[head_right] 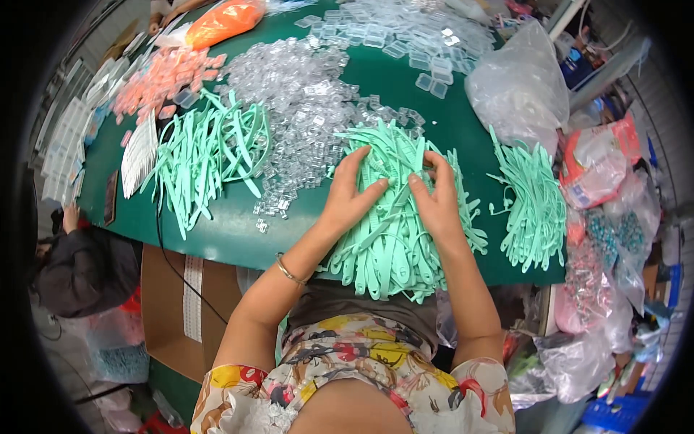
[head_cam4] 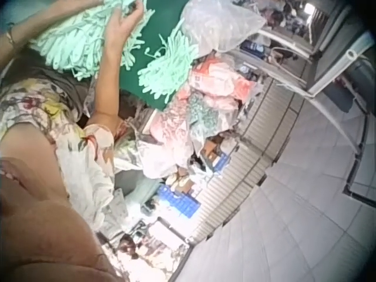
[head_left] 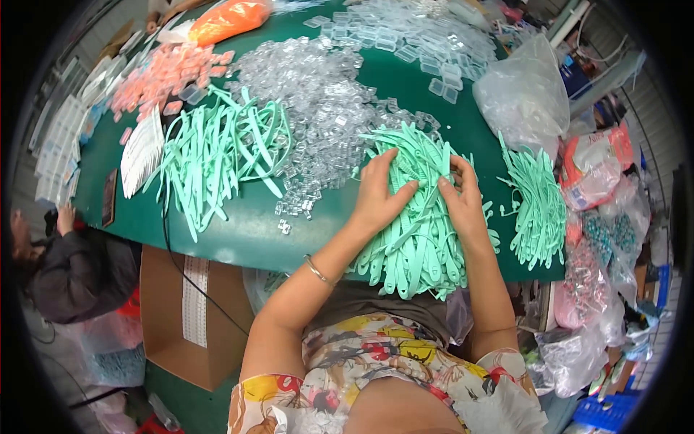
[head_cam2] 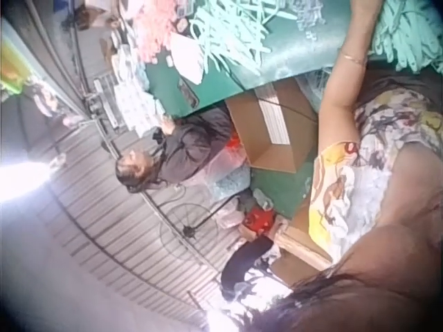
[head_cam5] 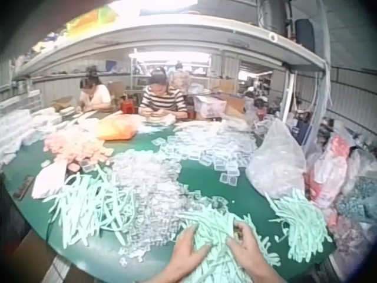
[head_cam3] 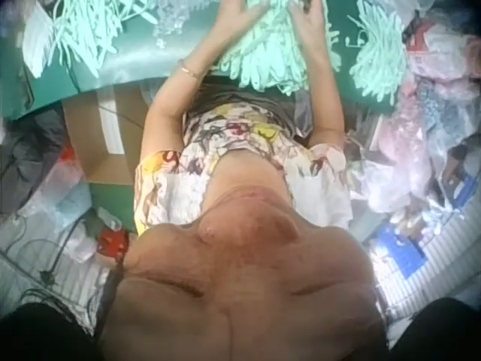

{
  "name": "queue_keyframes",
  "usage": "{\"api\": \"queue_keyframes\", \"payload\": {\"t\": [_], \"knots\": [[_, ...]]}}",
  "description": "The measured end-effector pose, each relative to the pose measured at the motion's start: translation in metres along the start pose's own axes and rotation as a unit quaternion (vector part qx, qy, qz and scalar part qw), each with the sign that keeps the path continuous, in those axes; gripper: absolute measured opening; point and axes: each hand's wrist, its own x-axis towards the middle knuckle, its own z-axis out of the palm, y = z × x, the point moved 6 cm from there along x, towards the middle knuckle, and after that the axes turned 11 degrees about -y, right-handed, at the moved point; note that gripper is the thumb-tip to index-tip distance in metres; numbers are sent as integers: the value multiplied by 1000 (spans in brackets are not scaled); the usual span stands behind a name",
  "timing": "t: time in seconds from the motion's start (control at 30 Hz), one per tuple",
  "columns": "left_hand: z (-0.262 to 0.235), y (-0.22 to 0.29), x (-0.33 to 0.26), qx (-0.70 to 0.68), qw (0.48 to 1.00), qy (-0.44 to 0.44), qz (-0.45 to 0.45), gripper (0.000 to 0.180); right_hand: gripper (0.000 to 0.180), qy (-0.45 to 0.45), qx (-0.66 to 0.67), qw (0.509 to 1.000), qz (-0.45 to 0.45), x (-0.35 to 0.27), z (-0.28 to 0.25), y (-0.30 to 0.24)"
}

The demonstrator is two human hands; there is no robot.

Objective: Sorting and grouping small green plastic buckles or straps at a work table.

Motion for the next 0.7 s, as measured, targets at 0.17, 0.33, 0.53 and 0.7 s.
{"api": "queue_keyframes", "payload": {"t": [0.17, 0.33, 0.53, 0.7], "knots": [[2, 0, 2, -3, 1000, -11, -15, 65, 50, -27, -142, 989, 6, -11, -12, -45], [0, -2, 3, 1, 999, -15, -31, 66, 70, 5, -296, 955, -31, -22, -54, -33], [1, -1, 5, -9, 999, -16, -44, 67, 70, -32, -252, 967, 4, -26, -31, 12], [4, -3, 11, -18, 999, -22, -30, 65, 66, 12, -313, 950, -19, -25, -24, 9]]}}
